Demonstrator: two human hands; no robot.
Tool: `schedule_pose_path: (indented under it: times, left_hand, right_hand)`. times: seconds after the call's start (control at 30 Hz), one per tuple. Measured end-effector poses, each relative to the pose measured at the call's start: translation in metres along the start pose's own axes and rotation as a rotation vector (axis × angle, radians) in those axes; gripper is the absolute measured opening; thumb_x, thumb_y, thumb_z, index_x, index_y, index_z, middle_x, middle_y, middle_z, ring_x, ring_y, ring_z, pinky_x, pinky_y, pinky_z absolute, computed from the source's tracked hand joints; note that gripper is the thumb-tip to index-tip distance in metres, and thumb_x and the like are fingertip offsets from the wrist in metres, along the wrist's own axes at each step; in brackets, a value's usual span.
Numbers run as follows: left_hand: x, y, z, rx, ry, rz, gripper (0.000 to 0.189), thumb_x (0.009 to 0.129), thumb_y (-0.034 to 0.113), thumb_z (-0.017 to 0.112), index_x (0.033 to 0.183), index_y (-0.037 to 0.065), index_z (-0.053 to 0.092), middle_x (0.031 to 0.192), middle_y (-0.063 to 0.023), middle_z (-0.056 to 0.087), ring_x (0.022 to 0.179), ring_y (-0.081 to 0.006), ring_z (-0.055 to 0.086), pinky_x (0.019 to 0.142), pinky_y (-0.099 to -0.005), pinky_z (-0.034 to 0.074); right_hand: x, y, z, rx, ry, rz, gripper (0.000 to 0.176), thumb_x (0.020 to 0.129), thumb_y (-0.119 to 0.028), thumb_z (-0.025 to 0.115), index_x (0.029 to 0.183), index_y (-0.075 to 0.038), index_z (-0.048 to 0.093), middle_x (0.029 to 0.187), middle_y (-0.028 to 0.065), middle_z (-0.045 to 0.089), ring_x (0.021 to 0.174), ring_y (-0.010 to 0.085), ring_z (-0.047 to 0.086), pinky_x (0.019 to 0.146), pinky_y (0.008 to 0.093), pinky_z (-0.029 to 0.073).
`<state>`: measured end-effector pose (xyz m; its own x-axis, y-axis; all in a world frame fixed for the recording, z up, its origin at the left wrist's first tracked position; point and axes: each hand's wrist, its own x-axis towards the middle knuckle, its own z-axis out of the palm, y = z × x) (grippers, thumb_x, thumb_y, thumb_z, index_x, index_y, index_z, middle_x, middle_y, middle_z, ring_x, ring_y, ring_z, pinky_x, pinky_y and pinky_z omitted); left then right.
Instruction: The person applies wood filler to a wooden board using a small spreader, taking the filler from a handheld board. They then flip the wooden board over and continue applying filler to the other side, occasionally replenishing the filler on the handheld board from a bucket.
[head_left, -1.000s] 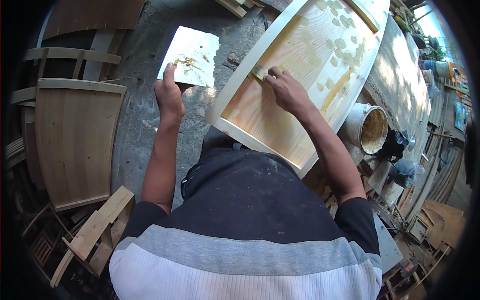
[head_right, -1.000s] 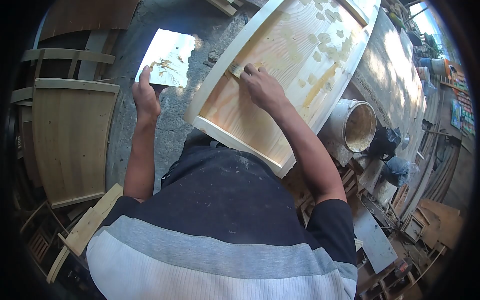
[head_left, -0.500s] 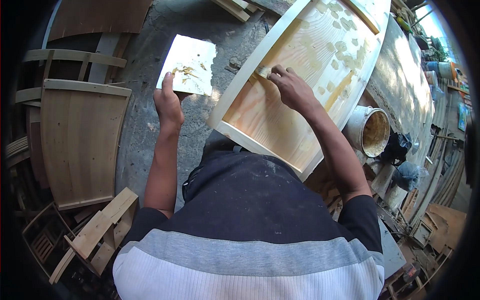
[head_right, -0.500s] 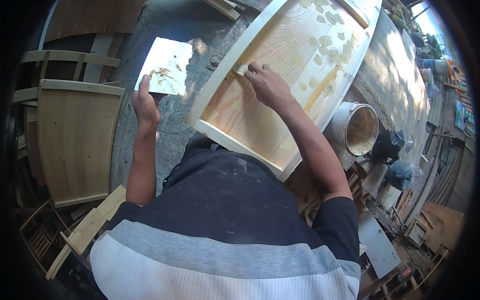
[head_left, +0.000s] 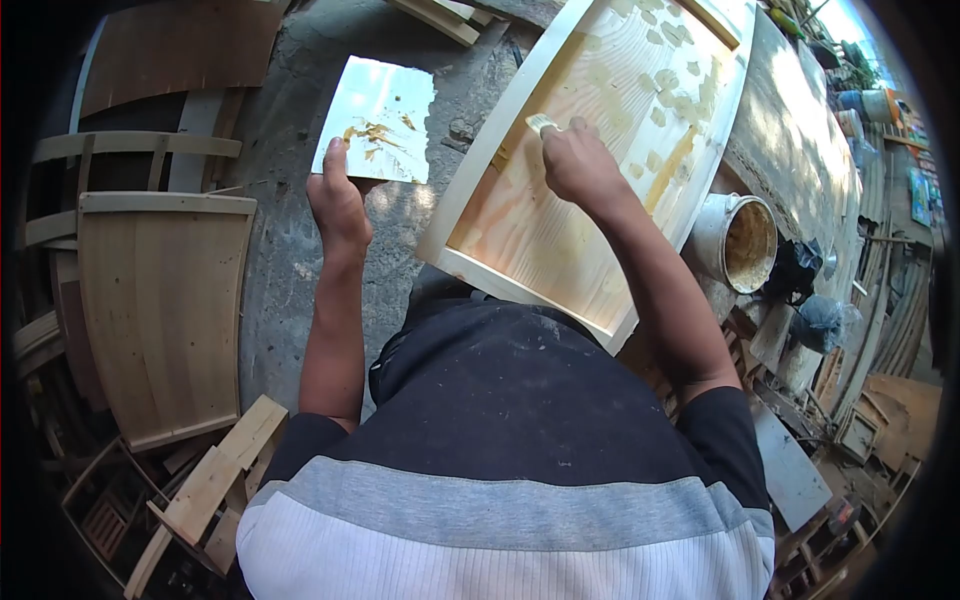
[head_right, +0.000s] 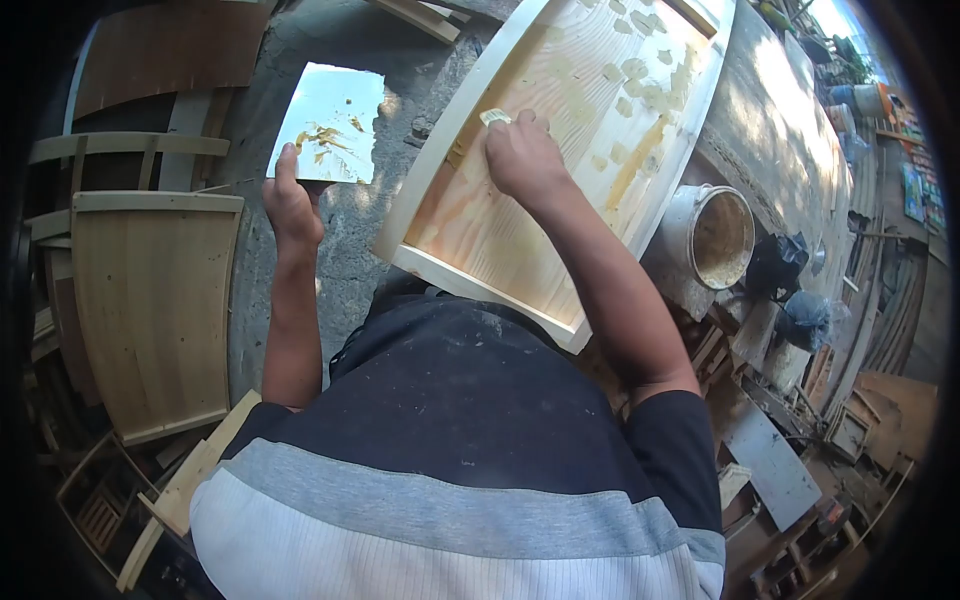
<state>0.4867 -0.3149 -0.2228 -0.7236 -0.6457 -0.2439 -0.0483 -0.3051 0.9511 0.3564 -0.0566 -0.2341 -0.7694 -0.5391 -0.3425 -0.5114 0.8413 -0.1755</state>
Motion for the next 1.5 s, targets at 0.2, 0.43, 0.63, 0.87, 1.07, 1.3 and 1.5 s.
schedule_pose_path:
  times: [0.2, 0.43, 0.63, 0.87, 1.07, 1.3, 1.5]
  left_hand:
    - [0.025, -0.009, -0.013, -0.047, -0.060, -0.045, 0.046, 0.103, 0.029, 0.048, 0.119, -0.013, 0.059, 0.108, -0.0189, 0.068, 0.094, -0.0241, 0.071, 0.078, -0.0362, 0.060]
    - [0.057, -0.011, -0.012, -0.018, -0.205, -0.075, 0.048, 0.104, 0.030, 0.048, 0.122, -0.013, 0.057, 0.108, -0.0188, 0.068, 0.094, -0.0238, 0.071, 0.080, -0.0363, 0.059]
    - [0.071, -0.001, 0.000, -0.003, -0.357, -0.086, 0.047, 0.103, 0.030, 0.048, 0.120, -0.013, 0.057, 0.106, -0.0184, 0.068, 0.091, -0.0237, 0.071, 0.079, -0.0362, 0.059]
    - [0.079, 0.003, -0.001, 0.051, -0.345, -0.098, 0.047, 0.102, 0.030, 0.049, 0.119, -0.013, 0.056, 0.104, -0.0188, 0.068, 0.089, -0.0238, 0.071, 0.076, -0.0379, 0.060]
    - [0.080, 0.003, -0.006, 0.073, -0.383, -0.120, 0.045, 0.100, 0.028, 0.053, 0.120, -0.012, 0.057, 0.106, -0.0160, 0.068, 0.090, -0.0223, 0.070, 0.076, -0.0349, 0.058]
    - [0.079, 0.008, -0.003, 0.075, -0.452, -0.113, 0.045, 0.100, 0.028, 0.053, 0.122, -0.011, 0.056, 0.107, -0.0153, 0.068, 0.091, -0.0205, 0.070, 0.075, -0.0339, 0.058]
    - [0.082, 0.007, -0.001, 0.085, -0.493, -0.117, 0.045, 0.100, 0.026, 0.052, 0.123, -0.012, 0.054, 0.109, -0.0156, 0.067, 0.092, -0.0210, 0.070, 0.076, -0.0342, 0.058]
  right_hand:
    - [0.006, -0.057, -0.021, 0.406, -0.274, 0.152, 0.024, 0.078, -0.004, 0.046, 0.081, 0.014, 0.062, 0.059, 0.0271, 0.060, 0.055, 0.0379, 0.067, 0.055, 0.0445, 0.054]
    - [-0.031, -0.112, -0.004, 0.491, -0.289, 0.297, 0.024, 0.080, -0.010, 0.053, 0.071, 0.007, 0.069, 0.063, 0.0255, 0.065, 0.063, 0.0359, 0.071, 0.064, 0.0444, 0.058]
    - [-0.044, -0.114, 0.007, 0.327, -0.165, 0.177, 0.019, 0.078, -0.007, 0.057, 0.078, 0.006, 0.070, 0.081, 0.0304, 0.068, 0.082, 0.0448, 0.069, 0.078, 0.0472, 0.057]
    - [-0.057, -0.130, 0.061, 0.384, 0.076, 0.303, 0.024, 0.082, -0.002, 0.049, 0.099, 0.012, 0.060, 0.096, 0.0387, 0.061, 0.077, 0.0504, 0.065, 0.074, 0.0537, 0.055]
    - [-0.030, -0.099, -0.011, 0.418, -0.014, 0.433, 0.019, 0.079, -0.010, 0.058, 0.074, 0.003, 0.071, 0.071, 0.0244, 0.067, 0.073, 0.0355, 0.071, 0.071, 0.0445, 0.057]
    - [-0.043, -0.148, 0.040, 0.412, -0.047, 0.336, 0.019, 0.077, -0.007, 0.058, 0.080, 0.006, 0.072, 0.082, 0.0283, 0.069, 0.084, 0.0392, 0.072, 0.076, 0.0446, 0.059]
    - [-0.040, -0.135, -0.010, 0.494, -0.080, 0.438, 0.019, 0.077, -0.006, 0.056, 0.079, 0.003, 0.072, 0.074, 0.0228, 0.070, 0.072, 0.0337, 0.073, 0.070, 0.0416, 0.059]
